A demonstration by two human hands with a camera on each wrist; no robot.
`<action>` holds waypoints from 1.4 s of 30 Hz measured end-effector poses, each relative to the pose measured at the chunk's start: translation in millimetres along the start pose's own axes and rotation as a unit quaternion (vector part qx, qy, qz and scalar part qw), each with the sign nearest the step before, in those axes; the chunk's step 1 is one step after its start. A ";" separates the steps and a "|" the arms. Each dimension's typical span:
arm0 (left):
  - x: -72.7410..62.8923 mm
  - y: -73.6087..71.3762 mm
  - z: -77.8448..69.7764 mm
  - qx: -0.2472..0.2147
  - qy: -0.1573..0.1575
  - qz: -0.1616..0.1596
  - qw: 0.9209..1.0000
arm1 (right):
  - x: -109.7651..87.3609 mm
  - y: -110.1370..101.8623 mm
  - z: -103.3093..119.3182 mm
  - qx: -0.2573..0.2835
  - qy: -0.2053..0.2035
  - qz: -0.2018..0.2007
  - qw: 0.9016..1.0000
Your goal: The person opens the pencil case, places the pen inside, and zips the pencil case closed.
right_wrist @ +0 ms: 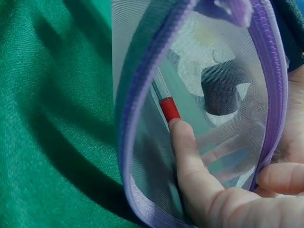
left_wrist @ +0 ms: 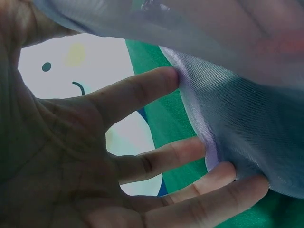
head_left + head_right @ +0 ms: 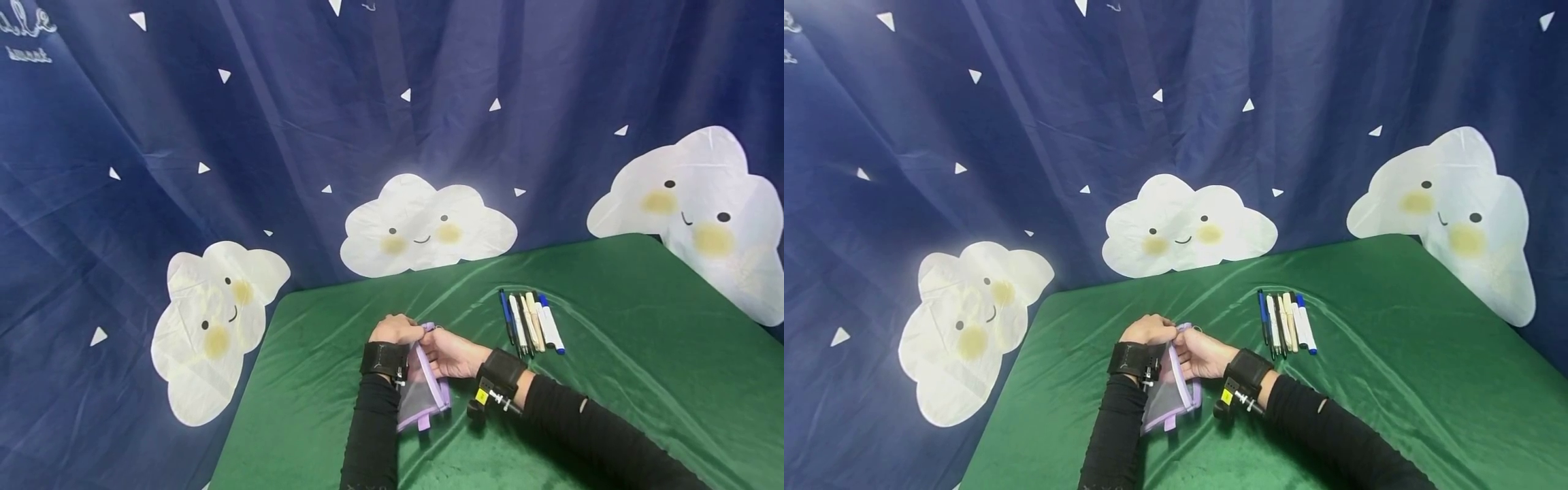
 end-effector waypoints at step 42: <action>0.4 -2.5 7.2 -0.022 -0.007 -0.003 1.000 | 4.0 5.5 -0.3 0.007 0.001 0.032 0.999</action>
Point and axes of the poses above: each hand's wrist, its own x-axis towards the middle knuckle, its own y-axis out of the palm, z = x × y, the point moved 7 cm from there along x, towards the middle knuckle, and after that the axes turned 1 degree about -z, right-handed, at the moved point
